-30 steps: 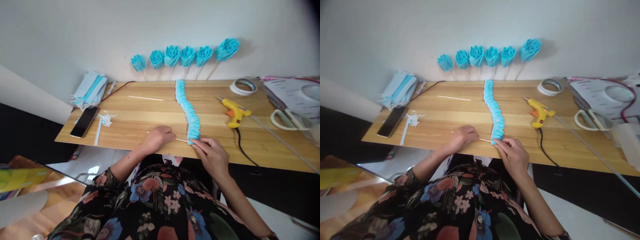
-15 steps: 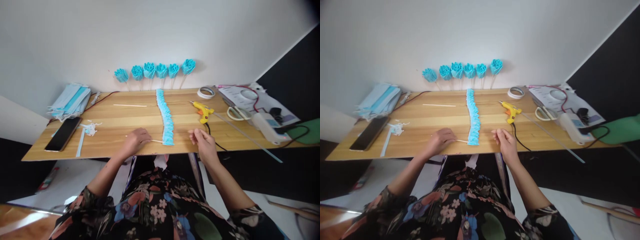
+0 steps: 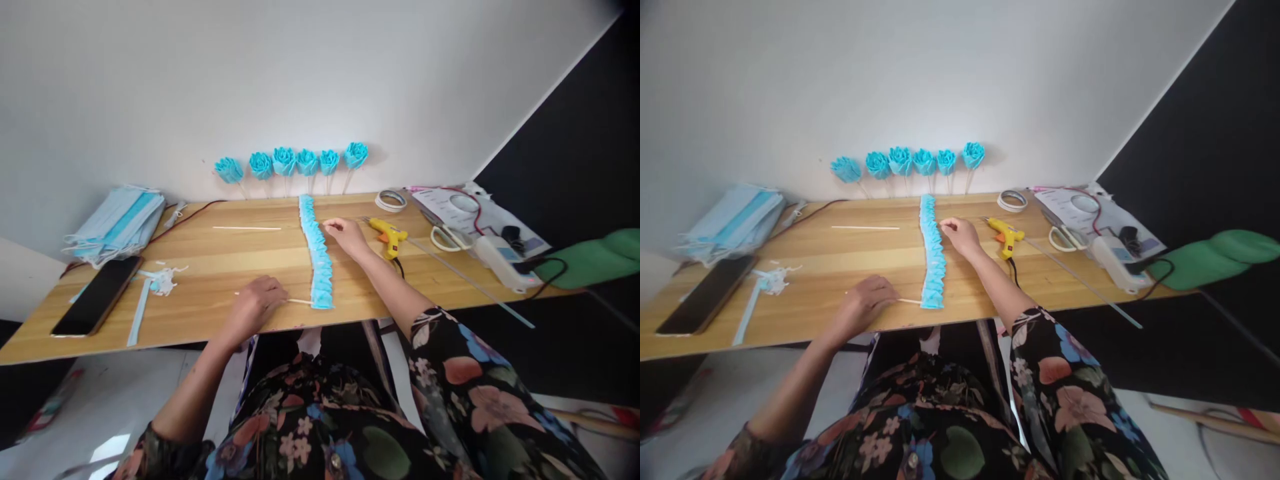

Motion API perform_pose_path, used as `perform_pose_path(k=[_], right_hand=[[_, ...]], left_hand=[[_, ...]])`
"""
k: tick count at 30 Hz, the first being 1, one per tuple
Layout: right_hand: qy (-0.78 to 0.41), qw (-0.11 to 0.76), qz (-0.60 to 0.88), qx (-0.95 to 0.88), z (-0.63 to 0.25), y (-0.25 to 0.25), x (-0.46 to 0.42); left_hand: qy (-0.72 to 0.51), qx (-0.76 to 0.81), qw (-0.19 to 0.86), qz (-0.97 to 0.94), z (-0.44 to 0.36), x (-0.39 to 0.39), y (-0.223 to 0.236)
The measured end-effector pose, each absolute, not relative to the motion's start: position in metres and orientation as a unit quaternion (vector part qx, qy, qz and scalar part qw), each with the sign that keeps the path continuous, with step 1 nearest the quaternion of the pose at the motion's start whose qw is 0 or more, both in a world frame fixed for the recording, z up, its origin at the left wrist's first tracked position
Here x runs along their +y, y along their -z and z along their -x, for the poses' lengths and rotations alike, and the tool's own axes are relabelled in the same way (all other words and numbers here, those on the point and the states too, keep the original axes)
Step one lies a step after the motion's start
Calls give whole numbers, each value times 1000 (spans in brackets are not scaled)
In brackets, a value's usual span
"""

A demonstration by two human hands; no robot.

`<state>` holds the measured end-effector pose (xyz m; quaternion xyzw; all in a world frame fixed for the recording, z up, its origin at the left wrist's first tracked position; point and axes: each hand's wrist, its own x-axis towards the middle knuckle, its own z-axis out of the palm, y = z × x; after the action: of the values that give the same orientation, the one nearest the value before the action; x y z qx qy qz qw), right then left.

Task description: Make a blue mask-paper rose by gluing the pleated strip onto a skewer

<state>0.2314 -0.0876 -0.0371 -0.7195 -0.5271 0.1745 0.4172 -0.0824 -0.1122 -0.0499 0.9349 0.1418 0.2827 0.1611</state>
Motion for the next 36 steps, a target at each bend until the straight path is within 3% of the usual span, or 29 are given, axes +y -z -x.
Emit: perform_pose_path(k=[15,21,28,36], right_hand=[[-116,242,824,-499,-223,28,-57],[-106,335,749,-562,-215,23,-84],[-39,389,584,-711,-184,-15,-215],[-49,366,569,-734,-172,31,-266]], left_hand=[[-287,129,181,-932,81,-116,45],[-259,142,181,-938,84,-117,40],[-248,136,179,-942,82,-118,34],[-233,144,182,-944,83,-117,34]])
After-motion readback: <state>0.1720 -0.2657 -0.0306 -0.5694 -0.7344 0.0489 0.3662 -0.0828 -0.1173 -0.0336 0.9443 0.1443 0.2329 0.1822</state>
